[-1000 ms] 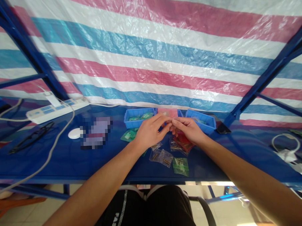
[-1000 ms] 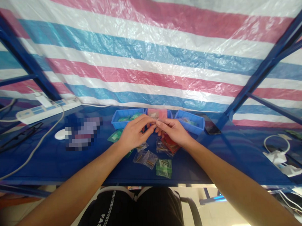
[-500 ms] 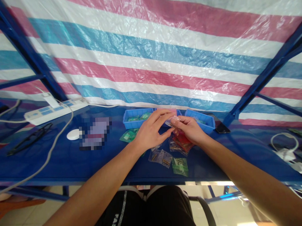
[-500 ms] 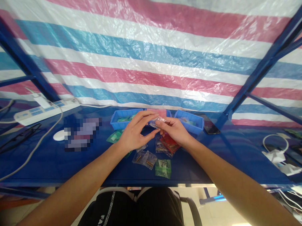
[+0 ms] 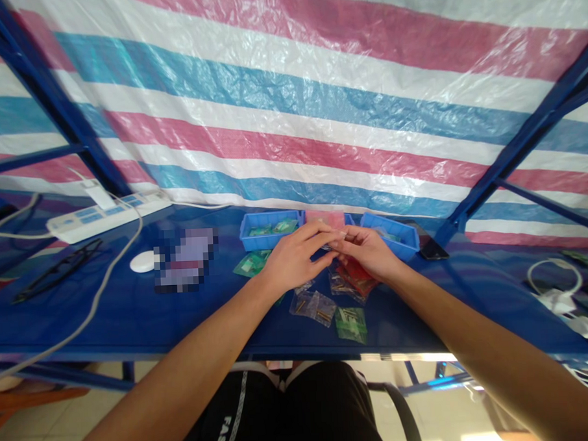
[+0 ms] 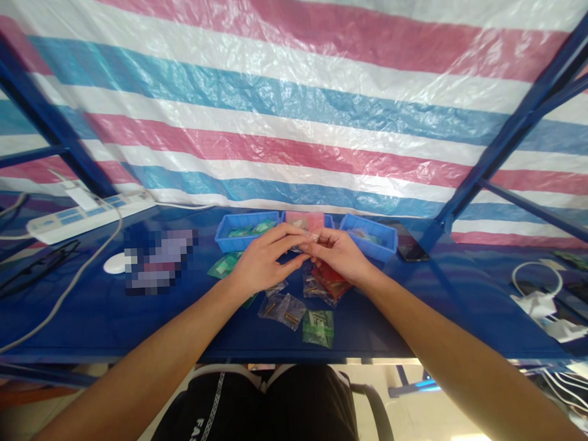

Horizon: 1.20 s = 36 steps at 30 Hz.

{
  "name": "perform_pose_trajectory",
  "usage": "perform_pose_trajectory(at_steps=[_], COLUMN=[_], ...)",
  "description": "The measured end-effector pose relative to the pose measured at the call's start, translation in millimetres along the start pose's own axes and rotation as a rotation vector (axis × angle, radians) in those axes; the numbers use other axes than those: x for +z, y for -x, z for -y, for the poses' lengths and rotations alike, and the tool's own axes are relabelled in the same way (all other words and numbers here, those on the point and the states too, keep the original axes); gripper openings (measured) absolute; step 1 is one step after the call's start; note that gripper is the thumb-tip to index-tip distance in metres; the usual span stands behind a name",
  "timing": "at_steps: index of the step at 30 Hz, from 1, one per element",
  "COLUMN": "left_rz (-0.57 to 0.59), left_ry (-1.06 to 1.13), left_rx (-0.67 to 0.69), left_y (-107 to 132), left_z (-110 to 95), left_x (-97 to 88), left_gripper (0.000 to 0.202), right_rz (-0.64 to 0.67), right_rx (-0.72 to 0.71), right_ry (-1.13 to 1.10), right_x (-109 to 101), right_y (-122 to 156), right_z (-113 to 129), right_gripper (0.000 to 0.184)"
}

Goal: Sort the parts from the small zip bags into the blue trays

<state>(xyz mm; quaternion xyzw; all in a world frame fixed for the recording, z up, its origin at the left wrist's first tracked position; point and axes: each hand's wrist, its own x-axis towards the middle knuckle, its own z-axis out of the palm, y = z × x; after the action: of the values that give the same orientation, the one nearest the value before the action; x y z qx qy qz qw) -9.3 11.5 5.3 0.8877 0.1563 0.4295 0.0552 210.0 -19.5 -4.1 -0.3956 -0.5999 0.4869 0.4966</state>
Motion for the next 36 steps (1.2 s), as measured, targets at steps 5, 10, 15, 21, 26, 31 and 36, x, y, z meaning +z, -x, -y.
perform_pose_trajectory(at_steps=[5,10,15,21,26,31,36], left_rz=[0.02,0.025,0.032,0.027,0.023,0.003,-0.017], left_ry=[-0.033,-0.049,-0.05,-0.071,-0.083,-0.04,0.013], left_rx=[-0.006,-0.027,-0.044,-0.039,-0.046,-0.042,-0.039], left_y=[0.6,0.7,0.0,1.6,2.4,0.7,0.2], left_z=[1.3,0.6,-0.4,1.3,1.9,1.9,2.7], left_x=[0.2,-0.6,-2.0,-1.6,-0.7,-0.5,0.4], left_gripper=[0.033,0.031,0.03,0.029,0.029,0.03,0.033], right_rz=[-0.014,0.006,0.01,0.028,0.024,0.007,-0.033], right_rx=[-0.002,-0.003,-0.006,-0.012,-0.009,-0.031,-0.061], right_ry=[-0.007,-0.023,-0.03,-0.008,-0.005,0.031,0.125], right_x=[0.9,-0.6,0.4,3.3,2.8,0.9,-1.9], right_y=[-0.8,-2.1,-1.2,1.2,1.3,0.0,-1.0], right_z=[-0.7,-3.3,-1.2,3.2,2.5,0.7,-1.5], right_gripper=[0.04,0.04,0.037,0.04,0.039,0.038,0.044])
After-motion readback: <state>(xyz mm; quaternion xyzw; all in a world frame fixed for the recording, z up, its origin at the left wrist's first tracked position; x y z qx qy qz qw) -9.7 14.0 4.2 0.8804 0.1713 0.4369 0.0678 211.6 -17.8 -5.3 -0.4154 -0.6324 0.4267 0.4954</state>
